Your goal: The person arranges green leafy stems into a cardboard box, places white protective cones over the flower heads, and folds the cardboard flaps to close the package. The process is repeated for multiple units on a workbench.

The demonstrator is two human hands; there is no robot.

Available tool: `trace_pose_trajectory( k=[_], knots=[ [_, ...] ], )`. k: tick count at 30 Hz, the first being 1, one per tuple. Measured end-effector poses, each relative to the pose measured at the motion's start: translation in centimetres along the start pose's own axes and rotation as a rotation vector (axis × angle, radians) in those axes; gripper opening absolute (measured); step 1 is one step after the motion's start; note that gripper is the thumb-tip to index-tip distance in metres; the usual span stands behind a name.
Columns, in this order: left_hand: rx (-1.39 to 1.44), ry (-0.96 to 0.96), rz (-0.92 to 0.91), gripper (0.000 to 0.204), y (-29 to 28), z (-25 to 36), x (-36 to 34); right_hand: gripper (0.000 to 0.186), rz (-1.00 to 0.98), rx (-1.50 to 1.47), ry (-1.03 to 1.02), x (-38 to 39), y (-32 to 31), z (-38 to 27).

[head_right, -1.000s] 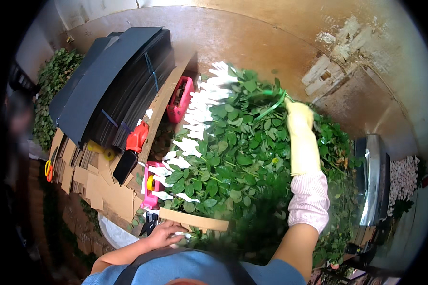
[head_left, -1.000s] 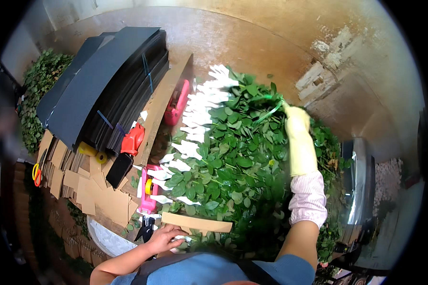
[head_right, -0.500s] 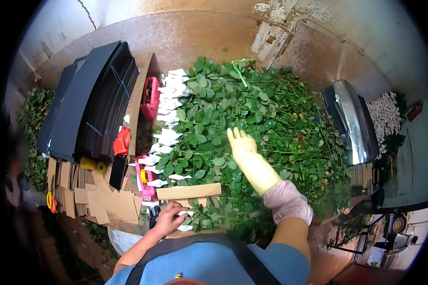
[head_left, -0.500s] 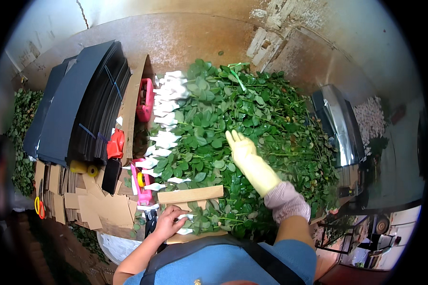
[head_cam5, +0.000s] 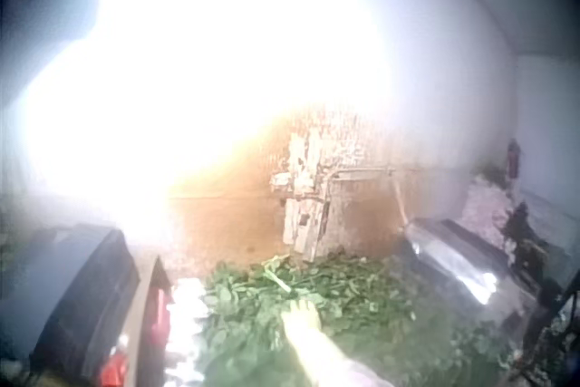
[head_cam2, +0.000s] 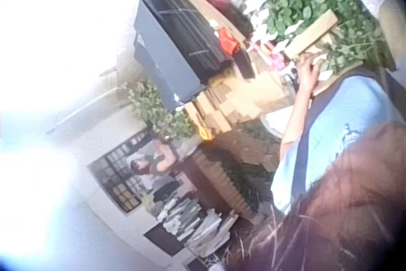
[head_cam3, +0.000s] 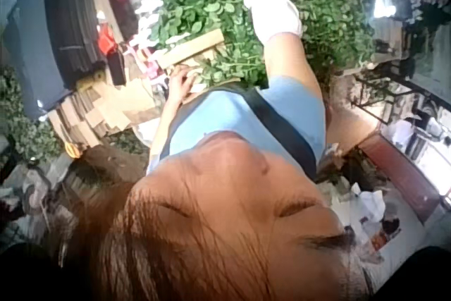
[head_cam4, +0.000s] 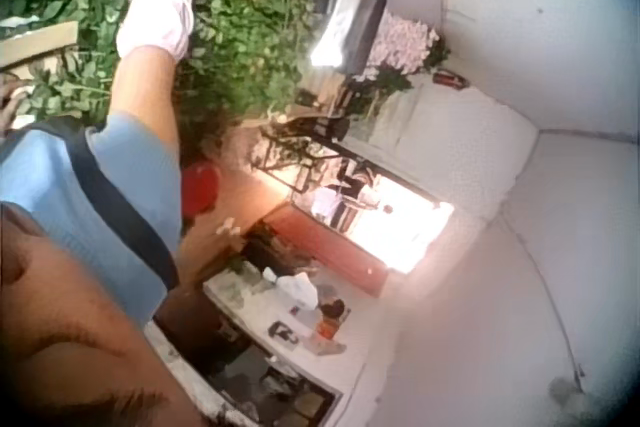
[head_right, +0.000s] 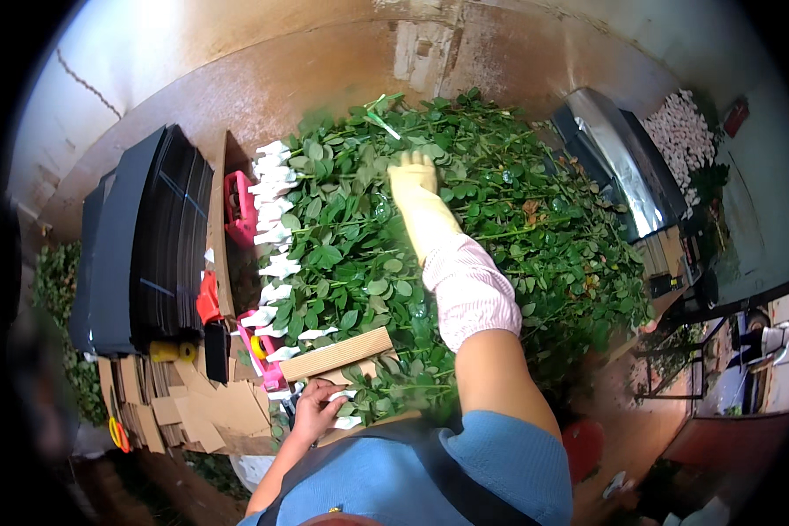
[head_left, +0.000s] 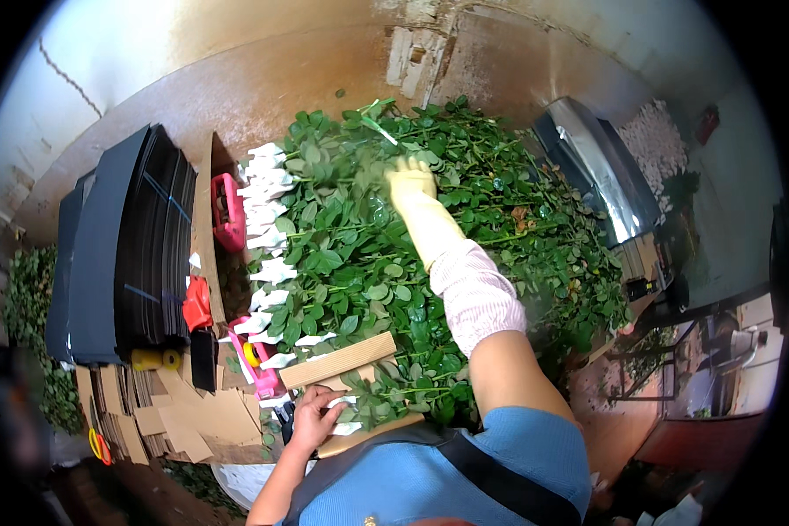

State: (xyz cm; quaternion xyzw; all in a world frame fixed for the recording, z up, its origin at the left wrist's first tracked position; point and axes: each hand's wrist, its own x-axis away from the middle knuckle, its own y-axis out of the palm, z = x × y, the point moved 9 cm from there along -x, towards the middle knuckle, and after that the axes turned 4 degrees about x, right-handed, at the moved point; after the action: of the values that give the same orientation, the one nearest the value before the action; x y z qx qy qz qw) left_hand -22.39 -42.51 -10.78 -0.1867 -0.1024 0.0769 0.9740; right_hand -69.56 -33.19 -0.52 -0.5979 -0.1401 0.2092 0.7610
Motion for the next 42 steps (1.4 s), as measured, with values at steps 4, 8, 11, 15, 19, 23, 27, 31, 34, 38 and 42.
trace_pose_trajectory(
  k=[4, 8, 11, 15, 19, 23, 27, 31, 34, 38, 42],
  knots=[
    [0.064, -0.04, 0.055, 0.025, -0.2, -0.7, 0.4, 0.034, 0.585, -0.348, -0.368, 5.1, -10.8, -5.0],
    [0.026, -0.046, 0.068, 0.026, -0.3, -0.6, 0.6, 0.044, 0.547, -0.384, -0.606, 12.5, -13.2, -6.4],
    [0.005, -0.02, 0.053, 0.025, -0.1, 0.2, 0.2, 0.046, 0.436, -0.199, -0.651, 17.2, -9.9, -4.7],
    [-0.009, 0.008, 0.063, 0.025, -0.2, 0.4, 0.1, 0.058, -0.322, -0.109, -0.601, 24.3, 4.5, -3.4],
    [-0.025, 0.016, 0.066, 0.026, -0.5, 0.5, 0.4, 0.066, -0.664, -0.597, -0.472, 23.4, -0.2, -1.7],
    [0.029, 0.043, 0.083, 0.025, -0.9, 0.4, 0.5, 0.04, -0.285, -1.006, -0.104, 15.2, -5.9, 0.9],
    [-0.059, 0.111, 0.027, 0.024, 0.0, 1.8, -0.4, 0.059, -0.082, 0.167, 0.103, 6.0, 4.8, 4.2],
    [-0.171, 0.155, 0.095, 0.022, -0.3, 1.7, 0.7, 0.043, -0.493, 0.148, -0.054, 5.8, 3.1, 0.6],
    [-0.252, 0.265, 0.185, 0.022, -1.1, 3.0, 1.4, 0.029, 0.158, -0.033, -0.119, 9.0, -8.8, 0.2],
    [-0.22, 0.251, 0.118, 0.018, -0.4, 3.5, 0.6, 0.021, 0.083, -0.163, -0.241, 12.0, -7.9, 3.3],
    [-0.18, 0.278, 0.142, 0.014, -0.8, 2.8, 0.5, 0.027, 0.444, -0.776, -0.266, 18.1, -11.1, 8.5]
  ],
)
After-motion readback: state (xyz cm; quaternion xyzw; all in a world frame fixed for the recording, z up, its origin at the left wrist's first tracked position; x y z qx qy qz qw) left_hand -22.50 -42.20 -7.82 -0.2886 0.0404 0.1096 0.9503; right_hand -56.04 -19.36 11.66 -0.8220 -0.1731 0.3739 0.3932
